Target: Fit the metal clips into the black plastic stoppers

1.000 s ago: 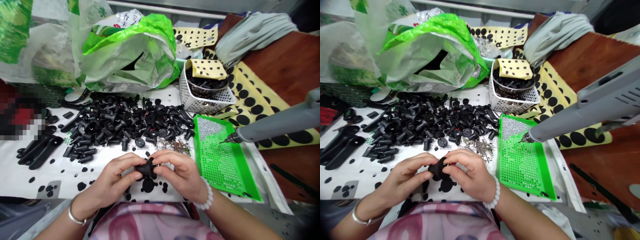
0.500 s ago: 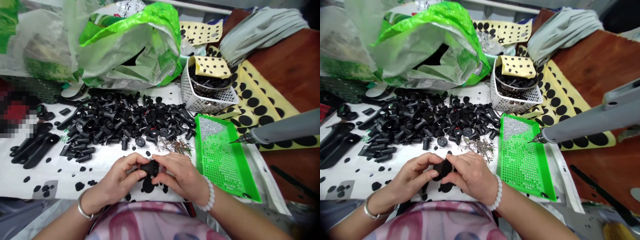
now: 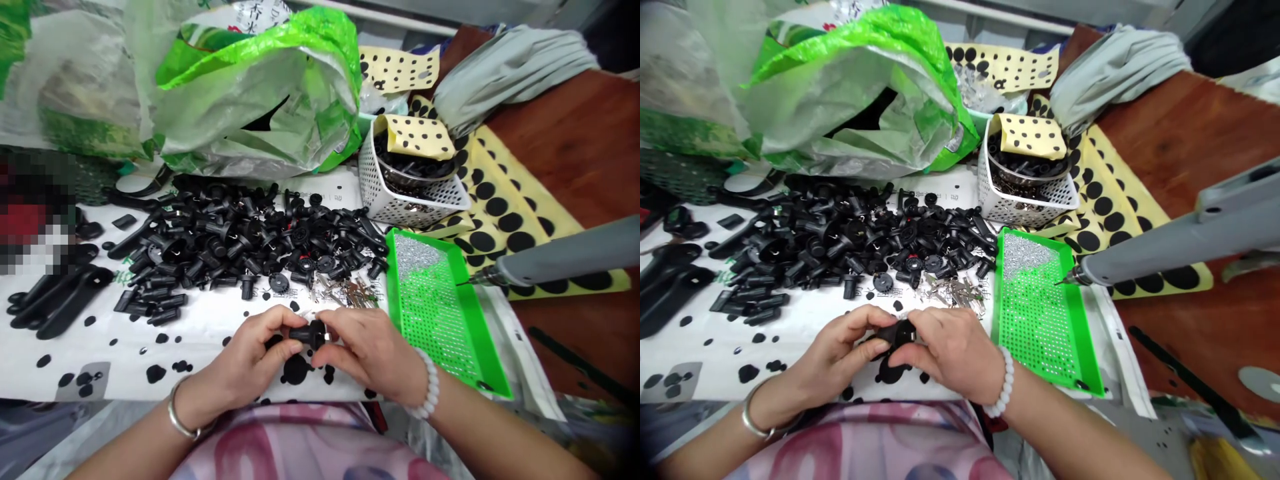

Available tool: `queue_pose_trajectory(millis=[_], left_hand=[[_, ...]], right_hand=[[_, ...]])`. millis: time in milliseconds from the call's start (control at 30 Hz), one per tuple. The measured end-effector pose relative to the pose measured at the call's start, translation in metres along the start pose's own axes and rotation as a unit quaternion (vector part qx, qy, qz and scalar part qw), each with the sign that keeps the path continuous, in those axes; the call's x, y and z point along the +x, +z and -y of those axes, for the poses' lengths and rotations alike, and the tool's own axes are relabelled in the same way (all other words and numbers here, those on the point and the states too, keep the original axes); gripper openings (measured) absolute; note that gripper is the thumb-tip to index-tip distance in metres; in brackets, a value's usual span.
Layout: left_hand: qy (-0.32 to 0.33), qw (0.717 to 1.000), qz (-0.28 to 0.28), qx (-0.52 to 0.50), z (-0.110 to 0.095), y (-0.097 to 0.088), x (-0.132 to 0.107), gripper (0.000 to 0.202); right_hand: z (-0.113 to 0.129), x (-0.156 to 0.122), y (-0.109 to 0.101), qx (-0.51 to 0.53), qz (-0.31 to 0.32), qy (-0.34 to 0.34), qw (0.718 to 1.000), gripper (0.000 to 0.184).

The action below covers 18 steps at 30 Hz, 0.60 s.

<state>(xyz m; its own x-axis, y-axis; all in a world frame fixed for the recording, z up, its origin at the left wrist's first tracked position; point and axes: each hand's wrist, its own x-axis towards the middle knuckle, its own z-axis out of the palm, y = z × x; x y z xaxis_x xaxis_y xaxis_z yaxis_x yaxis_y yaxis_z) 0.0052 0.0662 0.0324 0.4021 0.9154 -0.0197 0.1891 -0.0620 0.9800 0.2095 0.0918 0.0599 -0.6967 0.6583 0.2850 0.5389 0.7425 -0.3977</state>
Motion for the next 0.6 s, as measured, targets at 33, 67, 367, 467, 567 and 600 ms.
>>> queue_pose_trajectory(millis=[33, 67, 367, 467, 567, 600], left_hand=[[0.005, 1.0, -0.005, 0.013, 0.0, 0.001, 0.0, 0.014], [0.008, 1.0, -0.006, 0.019, -0.001, 0.002, -0.001, 0.014], [-0.044, 0.995, 0.031, -0.082, -0.003, 0.002, 0.0, 0.012], [-0.015, 1.0, 0.006, 0.017, -0.001, 0.004, 0.0, 0.011], [-0.002, 0.998, -0.002, 0.058, 0.002, 0.006, -0.001, 0.012], [-0.002, 0.999, -0.003, 0.053, 0.004, 0.006, -0.001, 0.012]], right_hand=[[0.0, 0.0, 0.001, 0.012, 0.008, 0.029, 0.999, 0.05], [0.001, 0.0, 0.001, 0.019, 0.013, 0.05, 0.998, 0.053], [0.001, -0.008, 0.006, -0.027, -0.007, -0.024, 0.999, 0.041], [0.003, -0.005, 0.009, 0.06, 0.032, 0.089, 0.994, 0.053], [0.004, -0.004, 0.006, 0.1, 0.033, 0.137, 0.985, 0.056], [0.005, -0.004, 0.005, 0.107, 0.029, 0.13, 0.985, 0.056]])
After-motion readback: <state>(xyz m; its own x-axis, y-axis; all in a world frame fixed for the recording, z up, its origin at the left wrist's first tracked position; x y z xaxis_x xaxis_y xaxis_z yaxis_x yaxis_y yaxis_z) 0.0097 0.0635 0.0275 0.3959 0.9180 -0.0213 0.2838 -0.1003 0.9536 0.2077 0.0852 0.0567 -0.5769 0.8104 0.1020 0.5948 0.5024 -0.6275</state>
